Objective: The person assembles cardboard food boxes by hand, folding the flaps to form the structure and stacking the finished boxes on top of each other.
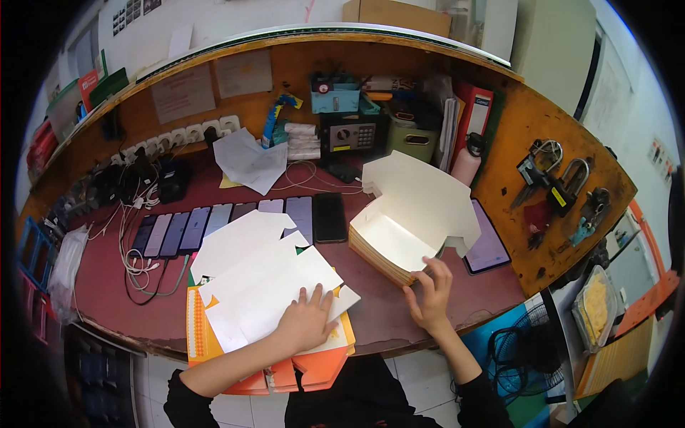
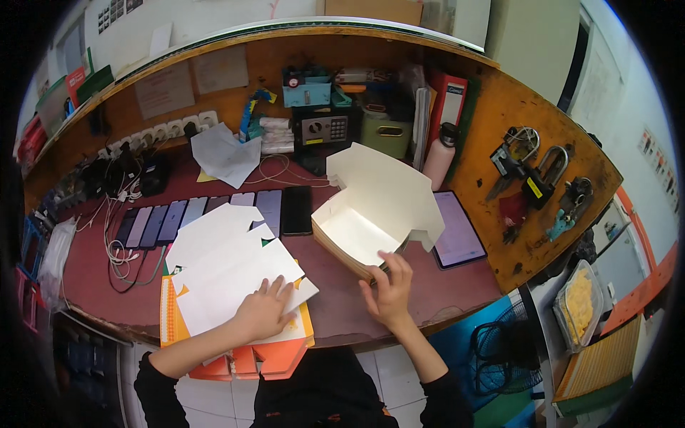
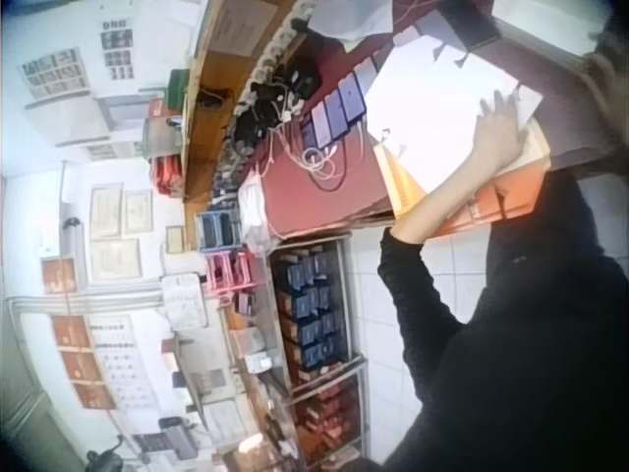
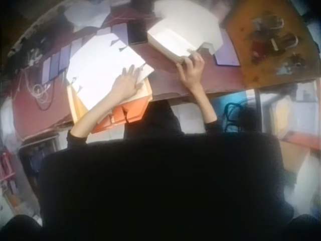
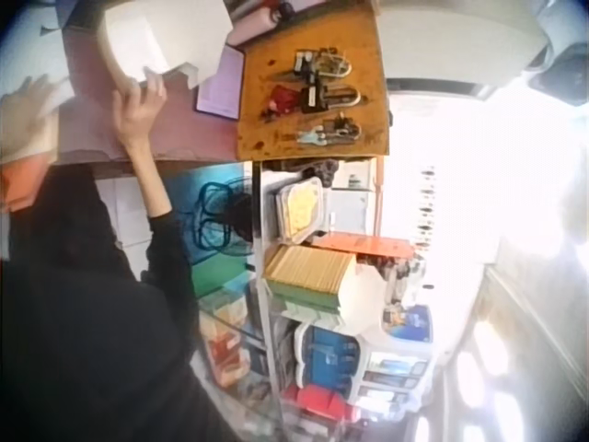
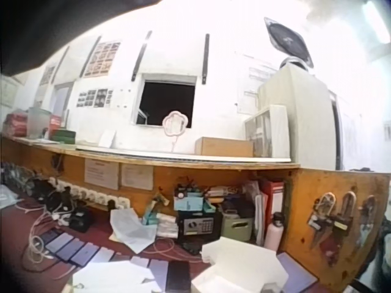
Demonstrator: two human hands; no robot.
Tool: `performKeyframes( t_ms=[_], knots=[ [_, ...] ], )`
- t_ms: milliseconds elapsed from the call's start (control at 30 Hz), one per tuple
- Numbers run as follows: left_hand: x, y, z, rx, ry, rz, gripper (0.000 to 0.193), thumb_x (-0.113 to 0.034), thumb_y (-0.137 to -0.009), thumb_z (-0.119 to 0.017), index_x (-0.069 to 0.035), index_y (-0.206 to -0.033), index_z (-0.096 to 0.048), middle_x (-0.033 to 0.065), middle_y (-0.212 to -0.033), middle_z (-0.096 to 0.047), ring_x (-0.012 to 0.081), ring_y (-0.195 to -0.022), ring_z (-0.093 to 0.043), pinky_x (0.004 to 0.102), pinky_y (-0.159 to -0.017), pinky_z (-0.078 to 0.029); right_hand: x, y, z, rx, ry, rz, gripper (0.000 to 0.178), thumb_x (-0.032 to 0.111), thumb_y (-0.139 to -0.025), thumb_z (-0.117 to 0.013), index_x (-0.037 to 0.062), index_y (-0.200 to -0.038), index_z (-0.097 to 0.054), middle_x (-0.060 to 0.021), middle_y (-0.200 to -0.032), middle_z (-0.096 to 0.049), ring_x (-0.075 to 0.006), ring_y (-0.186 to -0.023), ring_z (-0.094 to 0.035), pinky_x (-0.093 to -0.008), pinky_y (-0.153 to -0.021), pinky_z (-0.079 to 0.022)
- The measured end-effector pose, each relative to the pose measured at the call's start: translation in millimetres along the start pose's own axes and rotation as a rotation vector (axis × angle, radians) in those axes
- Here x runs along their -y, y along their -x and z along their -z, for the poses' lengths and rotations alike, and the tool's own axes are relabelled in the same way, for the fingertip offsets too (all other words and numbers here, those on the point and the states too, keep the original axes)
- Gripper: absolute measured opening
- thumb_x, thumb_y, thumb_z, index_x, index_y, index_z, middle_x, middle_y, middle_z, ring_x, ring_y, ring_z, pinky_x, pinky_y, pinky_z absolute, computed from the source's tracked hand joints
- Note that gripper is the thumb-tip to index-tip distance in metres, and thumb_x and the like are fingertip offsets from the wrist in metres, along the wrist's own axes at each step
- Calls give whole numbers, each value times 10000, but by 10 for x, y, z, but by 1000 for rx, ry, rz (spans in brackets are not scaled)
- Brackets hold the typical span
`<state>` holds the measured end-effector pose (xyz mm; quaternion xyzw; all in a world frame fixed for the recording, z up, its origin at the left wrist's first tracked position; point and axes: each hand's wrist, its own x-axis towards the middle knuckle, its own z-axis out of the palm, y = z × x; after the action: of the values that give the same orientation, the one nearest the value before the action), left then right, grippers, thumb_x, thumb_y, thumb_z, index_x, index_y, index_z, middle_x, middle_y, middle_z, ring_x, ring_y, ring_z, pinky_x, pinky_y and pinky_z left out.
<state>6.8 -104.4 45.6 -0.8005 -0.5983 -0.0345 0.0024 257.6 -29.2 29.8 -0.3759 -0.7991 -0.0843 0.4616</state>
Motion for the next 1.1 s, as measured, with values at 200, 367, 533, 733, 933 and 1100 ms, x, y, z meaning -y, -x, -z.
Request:
performKeyframes(
  t_ms=[200,367,533,733,933,1100],
  knots=[
    [271,-67,694,-429,251,3,109,-68,-807,-515,-9,-858,-590,132,-697,-623,297,-586,-612,375,-545,-496,574,-219,-287,665,-1502,-645,636,43,-772,-636,72,-1310,-298,-129,-1248,-436,-269,-1162,-437,-382,-887,-443],
    [-35,145,1183,-676,551,8,124,-32,-802,-590,22,-906,-630,139,-745,-640,224,-598,-632,275,-549,-497,1228,-803,-341,621,-1889,-251,1016,115,-773,-675,162,-1400,123,-137,-1408,-146,-282,-1320,-212,-416,-992,-358],
    [144,167,1260,-662,889,-54,228,30,-783,-581,41,-1005,-630,171,-866,-658,197,-741,-660,251,-659,-515,1333,-1083,-495,553,-1775,-324,1008,179,-785,-680,163,-1396,121,-151,-1390,-168,-283,-1321,-196,-409,-1022,-306],
    [175,215,1343,-641,708,45,179,37,-774,-582,43,-943,-641,148,-822,-664,190,-725,-663,249,-648,-530,1363,-1174,-424,690,-1827,-428,875,315,-849,-585,147,-1396,76,-162,-1345,-264,-280,-1275,-288,-396,-1021,-308],
    [256,135,1180,-665,817,-44,206,-42,-701,-707,8,-895,-660,114,-822,-666,171,-732,-661,264,-651,-560,1297,-1075,-568,744,-1688,-553,697,415,-889,-485,77,-1390,-137,-119,-1305,-344,-230,-1236,-342,-332,-964,-368],
    [205,172,1220,-703,725,4,313,-99,-638,-761,-18,-919,-649,100,-922,-633,184,-780,-644,272,-618,-556,1186,-984,-684,799,-1852,-468,625,474,-907,-435,48,-1338,-280,-91,-1255,-417,-170,-1185,-411,-313,-904,-398]
  ],
)
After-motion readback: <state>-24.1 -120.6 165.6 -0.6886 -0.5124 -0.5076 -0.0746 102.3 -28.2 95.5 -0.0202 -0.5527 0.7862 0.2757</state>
